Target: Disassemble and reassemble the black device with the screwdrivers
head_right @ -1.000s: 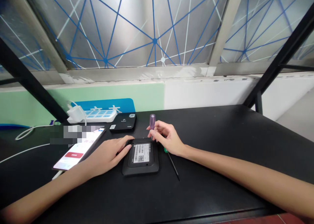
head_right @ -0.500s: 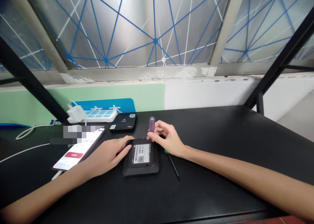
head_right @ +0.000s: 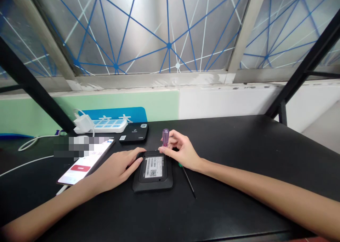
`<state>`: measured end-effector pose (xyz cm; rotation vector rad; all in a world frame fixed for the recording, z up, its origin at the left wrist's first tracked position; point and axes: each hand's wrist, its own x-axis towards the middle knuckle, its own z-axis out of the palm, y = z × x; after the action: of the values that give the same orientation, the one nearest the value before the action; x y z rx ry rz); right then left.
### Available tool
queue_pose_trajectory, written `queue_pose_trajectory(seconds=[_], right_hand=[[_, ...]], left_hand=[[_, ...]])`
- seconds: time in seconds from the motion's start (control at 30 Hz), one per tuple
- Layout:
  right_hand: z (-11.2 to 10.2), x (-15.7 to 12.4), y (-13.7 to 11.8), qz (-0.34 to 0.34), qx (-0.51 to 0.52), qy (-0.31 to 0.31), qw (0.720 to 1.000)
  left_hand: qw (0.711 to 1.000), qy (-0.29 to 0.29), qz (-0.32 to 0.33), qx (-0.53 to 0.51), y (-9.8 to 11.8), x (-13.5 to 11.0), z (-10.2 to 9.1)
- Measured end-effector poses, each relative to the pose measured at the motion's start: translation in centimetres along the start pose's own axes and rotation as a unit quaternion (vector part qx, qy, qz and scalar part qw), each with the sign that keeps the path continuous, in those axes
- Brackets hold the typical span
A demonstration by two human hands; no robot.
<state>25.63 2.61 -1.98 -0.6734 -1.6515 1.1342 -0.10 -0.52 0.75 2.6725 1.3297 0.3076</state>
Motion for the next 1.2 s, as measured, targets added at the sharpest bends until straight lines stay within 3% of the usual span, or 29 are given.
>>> queue_pose_trajectory(seconds=[0.53, 0.9, 1.2], right_hand=[[-0.15, -0.07, -0.54, -0.024, -0.072, -0.020, 0.997], [-0.38, -0.13, -0.84, -0.001, -0.003, -0.033, 0.999], [-0.64, -0.08, -0.70, -0.001, -0.012, -0.055, 0.998]], left_hand=[[1.000, 0.004, 0.005, 0.003, -0.05, -0.09, -0.04], [1.000, -0.001, 0.003, 0.009, -0.01, 0.01, 0.02], [1.000, 0.008, 0.009, 0.000, -0.14, -0.03, 0.06]])
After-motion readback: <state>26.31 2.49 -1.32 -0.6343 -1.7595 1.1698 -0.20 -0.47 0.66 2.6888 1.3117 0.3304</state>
